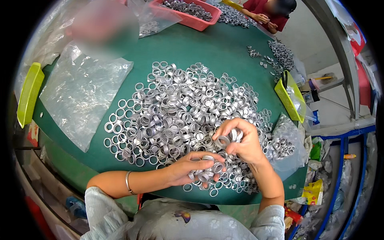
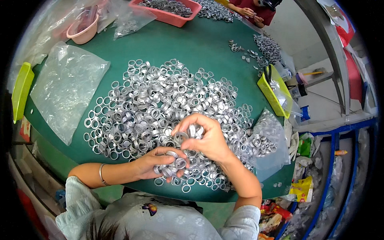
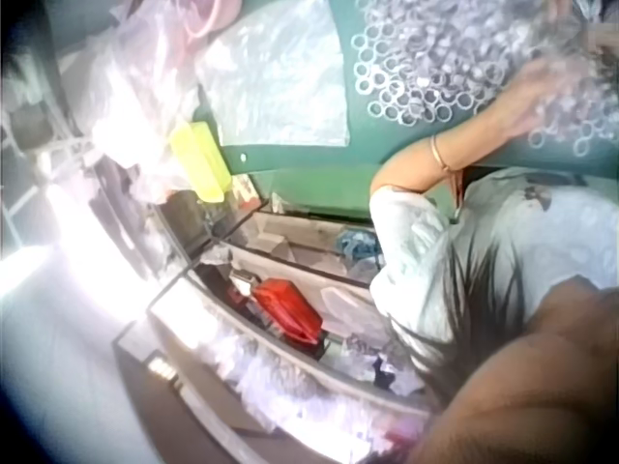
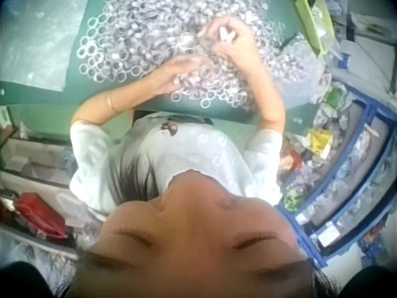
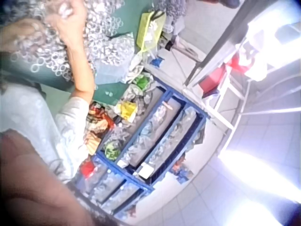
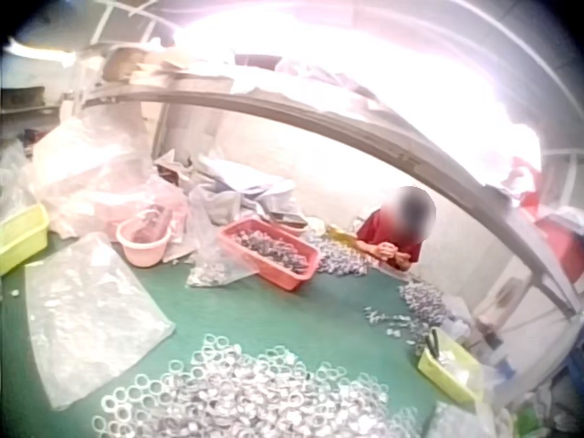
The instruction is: The person sorts metal rings from a large pile on a green table by hand, picking up small clusters and placing them into a clear plastic bag.
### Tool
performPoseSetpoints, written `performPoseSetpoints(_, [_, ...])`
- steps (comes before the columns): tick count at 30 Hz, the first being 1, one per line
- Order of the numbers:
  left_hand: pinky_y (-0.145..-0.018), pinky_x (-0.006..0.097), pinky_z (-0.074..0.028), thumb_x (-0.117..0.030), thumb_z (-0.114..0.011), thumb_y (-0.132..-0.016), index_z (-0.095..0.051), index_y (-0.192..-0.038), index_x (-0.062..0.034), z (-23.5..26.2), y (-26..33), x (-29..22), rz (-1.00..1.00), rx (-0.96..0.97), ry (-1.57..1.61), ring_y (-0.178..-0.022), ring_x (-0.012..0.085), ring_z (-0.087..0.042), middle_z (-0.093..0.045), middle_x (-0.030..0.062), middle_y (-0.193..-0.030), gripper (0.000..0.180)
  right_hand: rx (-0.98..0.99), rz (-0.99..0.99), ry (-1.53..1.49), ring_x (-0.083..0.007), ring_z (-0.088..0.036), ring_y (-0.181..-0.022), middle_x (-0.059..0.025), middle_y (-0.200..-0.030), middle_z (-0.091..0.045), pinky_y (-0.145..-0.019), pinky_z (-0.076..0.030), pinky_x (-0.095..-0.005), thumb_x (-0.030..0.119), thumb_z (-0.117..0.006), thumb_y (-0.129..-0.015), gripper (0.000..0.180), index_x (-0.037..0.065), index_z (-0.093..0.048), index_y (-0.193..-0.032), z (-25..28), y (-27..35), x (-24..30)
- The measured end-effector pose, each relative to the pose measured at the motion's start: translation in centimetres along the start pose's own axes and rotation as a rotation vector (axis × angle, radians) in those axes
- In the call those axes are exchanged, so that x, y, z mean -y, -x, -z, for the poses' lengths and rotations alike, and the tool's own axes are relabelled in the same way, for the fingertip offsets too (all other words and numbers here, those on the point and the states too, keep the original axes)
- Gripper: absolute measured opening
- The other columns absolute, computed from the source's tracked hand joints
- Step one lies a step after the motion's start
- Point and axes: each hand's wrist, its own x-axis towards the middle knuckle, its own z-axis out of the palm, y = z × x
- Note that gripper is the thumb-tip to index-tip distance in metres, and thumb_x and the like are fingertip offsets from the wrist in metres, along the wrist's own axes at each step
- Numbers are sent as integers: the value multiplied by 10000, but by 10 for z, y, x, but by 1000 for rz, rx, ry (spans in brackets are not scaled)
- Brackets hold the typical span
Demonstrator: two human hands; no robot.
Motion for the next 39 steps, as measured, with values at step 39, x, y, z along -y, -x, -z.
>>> performPoseSetpoints(39, [-521, 269, -513, -198, -541, -930, -511, -1266, -3, -6, 0, -8, 14, -75, 15, -845, 189, -621, -604, 154, -1114, 389, -191, 52, 603, -194, -647, -962, -83, -1014, -692, -856, -491, -322, 57, -796, -669, 421, 26, -636, -1056, 24, 14, 15])
